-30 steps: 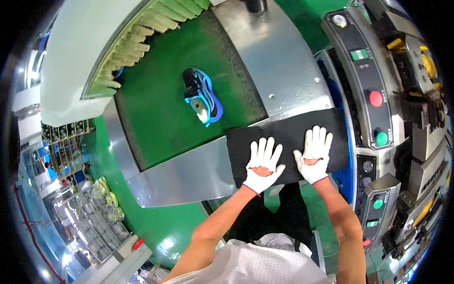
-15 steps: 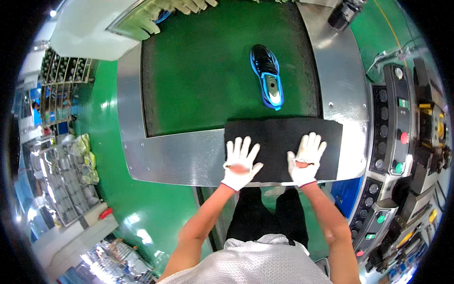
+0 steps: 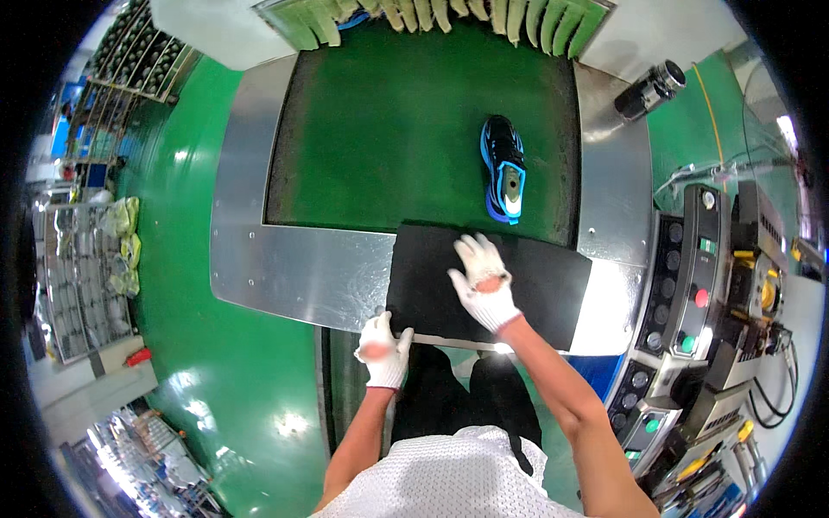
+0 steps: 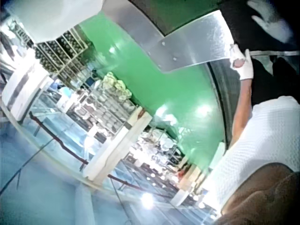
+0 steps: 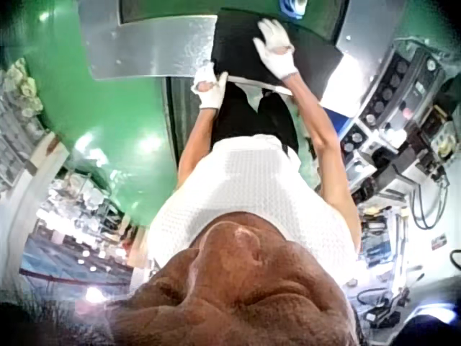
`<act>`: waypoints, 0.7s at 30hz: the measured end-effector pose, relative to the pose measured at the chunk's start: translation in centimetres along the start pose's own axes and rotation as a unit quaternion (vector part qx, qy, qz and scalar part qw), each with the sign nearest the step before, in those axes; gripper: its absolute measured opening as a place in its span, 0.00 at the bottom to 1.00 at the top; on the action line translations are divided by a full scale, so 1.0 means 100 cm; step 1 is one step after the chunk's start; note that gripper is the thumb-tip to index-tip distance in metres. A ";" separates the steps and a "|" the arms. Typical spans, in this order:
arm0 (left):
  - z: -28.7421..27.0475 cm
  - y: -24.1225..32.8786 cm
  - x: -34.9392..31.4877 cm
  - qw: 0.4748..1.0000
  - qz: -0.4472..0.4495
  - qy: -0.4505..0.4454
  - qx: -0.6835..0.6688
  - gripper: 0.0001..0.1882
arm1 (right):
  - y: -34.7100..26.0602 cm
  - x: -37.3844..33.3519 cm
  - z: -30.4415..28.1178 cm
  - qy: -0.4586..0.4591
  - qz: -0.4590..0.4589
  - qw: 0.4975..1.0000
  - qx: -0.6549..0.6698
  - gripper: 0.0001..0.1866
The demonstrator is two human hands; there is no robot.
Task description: The person uses a specialized machine to press and shape shoes, taking them from a conveyor belt, placing them into the press, and then returning them to the belt or a cooling station.
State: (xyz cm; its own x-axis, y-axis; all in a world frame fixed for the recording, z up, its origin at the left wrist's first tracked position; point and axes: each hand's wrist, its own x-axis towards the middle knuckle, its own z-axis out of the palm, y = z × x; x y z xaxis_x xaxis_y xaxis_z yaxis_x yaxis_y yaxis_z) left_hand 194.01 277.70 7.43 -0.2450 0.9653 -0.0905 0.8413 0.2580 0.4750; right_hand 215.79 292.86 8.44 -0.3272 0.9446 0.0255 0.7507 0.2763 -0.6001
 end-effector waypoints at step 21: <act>-0.008 0.025 -0.001 0.941 -0.261 -0.019 -0.217 0.11 | -0.017 0.090 0.035 -0.126 -0.110 0.985 -0.045 0.13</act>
State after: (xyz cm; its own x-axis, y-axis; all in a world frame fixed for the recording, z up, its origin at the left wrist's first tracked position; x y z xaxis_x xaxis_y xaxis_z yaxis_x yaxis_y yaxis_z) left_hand 195.73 278.24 9.33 -0.5450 0.7151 -0.4377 0.3336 0.6639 0.6693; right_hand 209.56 300.22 6.88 -0.6105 0.7898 -0.0595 0.6906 0.4941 -0.5282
